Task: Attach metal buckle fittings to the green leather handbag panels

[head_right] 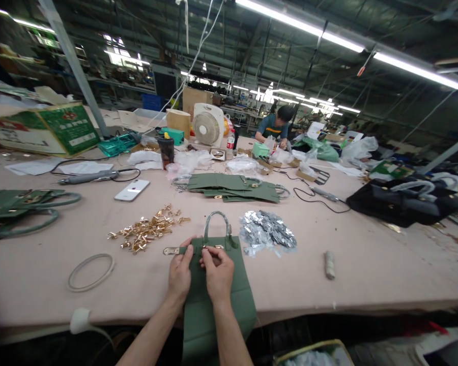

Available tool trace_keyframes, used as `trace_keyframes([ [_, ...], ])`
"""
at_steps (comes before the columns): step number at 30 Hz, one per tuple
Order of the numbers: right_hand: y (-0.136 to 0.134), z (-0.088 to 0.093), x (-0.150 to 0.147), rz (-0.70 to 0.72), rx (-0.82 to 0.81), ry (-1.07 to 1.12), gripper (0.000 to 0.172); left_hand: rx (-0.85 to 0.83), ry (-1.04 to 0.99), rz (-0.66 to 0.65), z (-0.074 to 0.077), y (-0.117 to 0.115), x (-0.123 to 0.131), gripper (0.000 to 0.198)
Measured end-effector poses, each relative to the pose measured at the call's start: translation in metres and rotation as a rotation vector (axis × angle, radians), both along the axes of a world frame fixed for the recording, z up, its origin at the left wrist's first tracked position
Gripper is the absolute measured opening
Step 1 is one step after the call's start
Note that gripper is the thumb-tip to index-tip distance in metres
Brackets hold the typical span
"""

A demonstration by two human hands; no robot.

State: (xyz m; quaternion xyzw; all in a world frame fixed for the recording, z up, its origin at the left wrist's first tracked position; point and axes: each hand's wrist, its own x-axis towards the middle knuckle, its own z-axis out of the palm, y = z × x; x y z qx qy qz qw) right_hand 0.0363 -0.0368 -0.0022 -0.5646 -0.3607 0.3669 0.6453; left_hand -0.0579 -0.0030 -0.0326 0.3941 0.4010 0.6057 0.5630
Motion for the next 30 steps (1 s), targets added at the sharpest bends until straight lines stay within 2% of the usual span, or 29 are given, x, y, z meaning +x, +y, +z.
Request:
trace_keyframes([
  [10, -0.0004, -0.0061, -0.0044, 0.02, 0.015, -0.1, 0.028, 0.055, 0.12, 0.052, 0.0028, -0.0009, 0.0, 0.05],
  [16, -0.0006, -0.0048, -0.0043, 0.02, 0.012, -0.136, 0.027, 0.119, 0.272, 0.11, 0.0068, -0.0027, -0.0015, 0.04],
  [20, 0.0035, -0.0033, -0.004, -0.004, 0.015, -0.271, 0.023, 0.112, 0.324, 0.099, 0.0095, -0.0047, -0.0006, 0.039],
  [26, 0.0066, -0.0076, -0.0048, -0.024, 0.024, -0.508, 0.022, 0.069, 0.33, 0.086, 0.0074, -0.0052, -0.0002, 0.04],
  [30, 0.0002, -0.0072, -0.0051, 0.022, 0.069, -0.503, 0.031, 0.001, 0.173, 0.075, 0.0017, 0.0008, -0.0043, 0.045],
])
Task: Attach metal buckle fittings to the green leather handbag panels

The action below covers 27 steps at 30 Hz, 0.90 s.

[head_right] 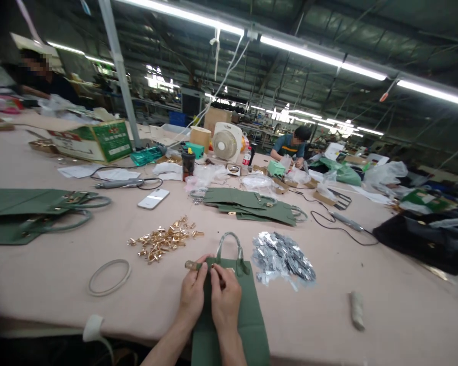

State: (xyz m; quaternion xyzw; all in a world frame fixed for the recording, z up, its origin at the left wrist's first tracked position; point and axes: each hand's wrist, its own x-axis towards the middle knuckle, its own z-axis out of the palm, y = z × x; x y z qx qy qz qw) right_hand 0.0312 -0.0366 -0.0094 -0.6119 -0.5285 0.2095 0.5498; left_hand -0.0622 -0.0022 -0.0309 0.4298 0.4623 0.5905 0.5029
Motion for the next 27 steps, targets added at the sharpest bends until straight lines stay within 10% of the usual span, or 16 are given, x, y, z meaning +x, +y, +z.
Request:
trace_keyframes([
  [5, 0.024, 0.019, -0.001, 0.027, 0.076, 0.086, 0.041, -0.097, -0.314, 0.061, -0.007, 0.014, -0.011, 0.045],
  [15, 0.15, 0.021, -0.021, 0.278, -0.132, -0.451, 0.028, -0.184, -0.697, 0.048, -0.023, 0.023, -0.017, 0.033],
  [27, 0.163, 0.007, -0.026, 0.205, -0.132, -0.218, 0.006, -0.128, -0.61, 0.059, -0.018, 0.023, -0.017, 0.035],
])
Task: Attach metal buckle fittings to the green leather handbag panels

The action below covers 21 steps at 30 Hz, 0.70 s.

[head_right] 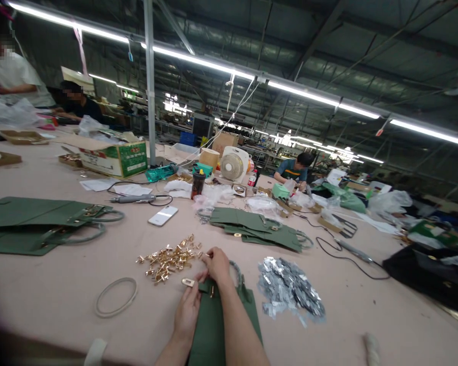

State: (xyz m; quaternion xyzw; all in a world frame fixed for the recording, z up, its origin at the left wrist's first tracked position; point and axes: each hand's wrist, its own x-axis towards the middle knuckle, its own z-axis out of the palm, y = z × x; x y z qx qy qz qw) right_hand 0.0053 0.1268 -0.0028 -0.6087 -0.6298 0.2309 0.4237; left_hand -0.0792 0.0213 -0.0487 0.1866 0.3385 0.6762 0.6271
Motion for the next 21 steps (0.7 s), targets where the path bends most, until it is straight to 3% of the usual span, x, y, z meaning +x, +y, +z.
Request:
trace_keyframes([
  [5, -0.013, 0.006, 0.01, -0.004, 0.032, 0.332, 0.019, 0.003, 0.143, -0.001, 0.0, 0.001, -0.002, 0.04],
  [10, -0.042, 0.018, 0.059, -0.196, 0.137, 0.686, 0.04, 0.048, 0.345, -0.022, -0.002, 0.003, 0.001, 0.052],
  [15, -0.111, 0.02, 0.113, -0.405, 0.235, 0.863, 0.039, 0.071, 0.605, 0.021, 0.009, -0.008, 0.013, 0.042],
  [18, -0.157, 0.012, 0.127, -0.411, 0.167, 0.873, 0.035, 0.072, 0.695, 0.051, 0.015, -0.015, 0.019, 0.034],
  [21, -0.191, 0.001, 0.132, -0.378, 0.076, 0.719, 0.032, 0.06, 0.736, 0.105, 0.02, -0.016, 0.02, 0.038],
])
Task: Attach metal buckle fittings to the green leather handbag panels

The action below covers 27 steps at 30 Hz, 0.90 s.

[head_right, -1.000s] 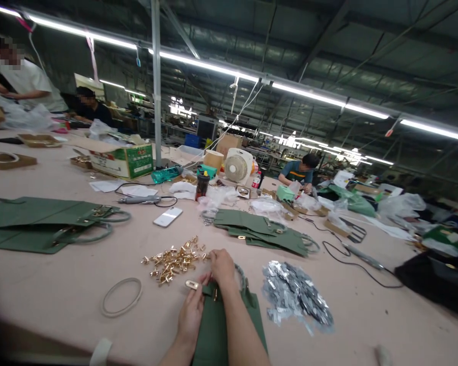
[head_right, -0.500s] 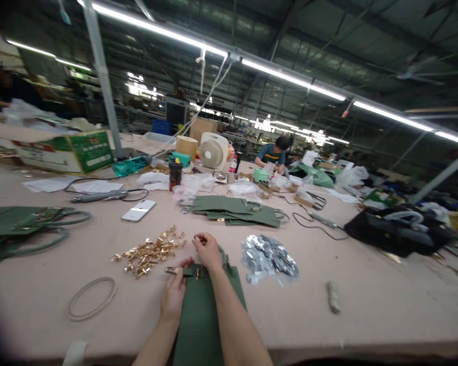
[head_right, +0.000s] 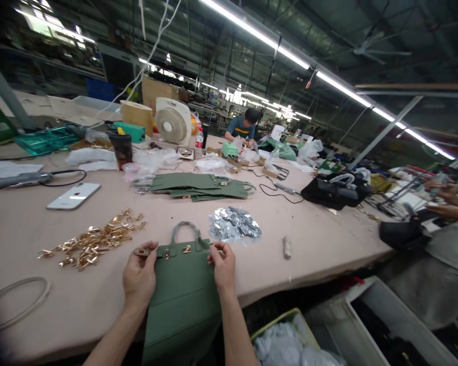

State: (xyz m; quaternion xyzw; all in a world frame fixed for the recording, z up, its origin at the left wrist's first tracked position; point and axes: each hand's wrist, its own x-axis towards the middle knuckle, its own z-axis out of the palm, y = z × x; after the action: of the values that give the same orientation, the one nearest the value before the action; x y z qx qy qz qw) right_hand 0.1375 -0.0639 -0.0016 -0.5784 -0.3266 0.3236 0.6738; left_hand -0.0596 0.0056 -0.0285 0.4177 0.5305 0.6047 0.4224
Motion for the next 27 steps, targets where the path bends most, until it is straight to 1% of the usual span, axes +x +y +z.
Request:
trace_keyframes([
  [1, -0.007, -0.003, 0.001, 0.008, -0.014, -0.057, 0.031, 0.029, 0.078, 0.029, 0.003, 0.002, -0.001, 0.043],
  [2, -0.012, -0.006, 0.001, 0.012, -0.018, -0.106, 0.031, 0.085, 0.197, 0.052, 0.007, 0.006, -0.002, 0.048],
  [3, -0.015, -0.008, 0.001, 0.015, -0.015, -0.143, 0.032, 0.172, 0.34, 0.059, 0.012, 0.01, -0.004, 0.052],
  [4, -0.017, -0.01, 0.001, 0.02, -0.011, -0.17, 0.032, 0.281, 0.485, 0.033, 0.018, 0.015, -0.004, 0.054],
  [5, -0.017, -0.011, 0.0, 0.028, -0.01, -0.192, 0.032, 0.398, 0.613, -0.036, 0.025, 0.021, -0.004, 0.053],
  [6, -0.016, -0.011, -0.001, 0.036, -0.015, -0.212, 0.032, 0.508, 0.715, -0.149, 0.033, 0.027, -0.001, 0.052],
  [7, -0.015, -0.012, -0.002, 0.043, -0.024, -0.23, 0.031, 0.596, 0.793, -0.294, 0.04, 0.033, 0.003, 0.053],
  [8, -0.013, -0.012, -0.003, 0.047, -0.034, -0.248, 0.031, 0.649, 0.853, -0.447, 0.047, 0.038, 0.009, 0.055],
  [10, -0.011, -0.012, -0.004, 0.054, -0.059, -0.276, 0.03, 0.643, 0.941, -0.721, 0.058, 0.048, 0.027, 0.055],
  [11, -0.01, -0.012, -0.005, 0.053, -0.072, -0.289, 0.029, 0.608, 0.972, -0.819, 0.061, 0.052, 0.037, 0.052],
  [13, -0.009, -0.014, -0.004, 0.05, -0.093, -0.313, 0.028, 0.528, 1.014, -0.934, 0.065, 0.06, 0.056, 0.038],
  [15, -0.009, -0.016, -0.003, 0.046, -0.107, -0.332, 0.028, 0.486, 1.029, -0.982, 0.066, 0.067, 0.071, 0.018],
  [16, -0.009, -0.018, -0.002, 0.045, -0.109, -0.34, 0.027, 0.481, 1.029, -0.996, 0.067, 0.071, 0.077, 0.013],
  [19, -0.008, -0.022, -0.001, 0.049, -0.096, -0.38, 0.024, 0.479, 1.017, -1.051, 0.071, 0.08, 0.089, 0.024],
  [21, -0.008, -0.022, -0.001, 0.047, -0.082, -0.427, 0.022, 0.481, 1.012, -1.09, 0.076, 0.082, 0.096, 0.026],
  [24, -0.008, -0.018, -0.004, 0.058, -0.054, -0.494, 0.02, 0.459, 1.024, -1.114, 0.082, 0.076, 0.107, 0.018],
  [26, -0.008, -0.014, -0.006, 0.081, -0.033, -0.543, 0.018, 0.439, 1.031, -1.1, 0.084, 0.068, 0.113, 0.011],
  [27, -0.007, -0.012, -0.007, 0.09, -0.026, -0.564, 0.017, 0.433, 1.029, -1.09, 0.085, 0.064, 0.115, 0.014],
])
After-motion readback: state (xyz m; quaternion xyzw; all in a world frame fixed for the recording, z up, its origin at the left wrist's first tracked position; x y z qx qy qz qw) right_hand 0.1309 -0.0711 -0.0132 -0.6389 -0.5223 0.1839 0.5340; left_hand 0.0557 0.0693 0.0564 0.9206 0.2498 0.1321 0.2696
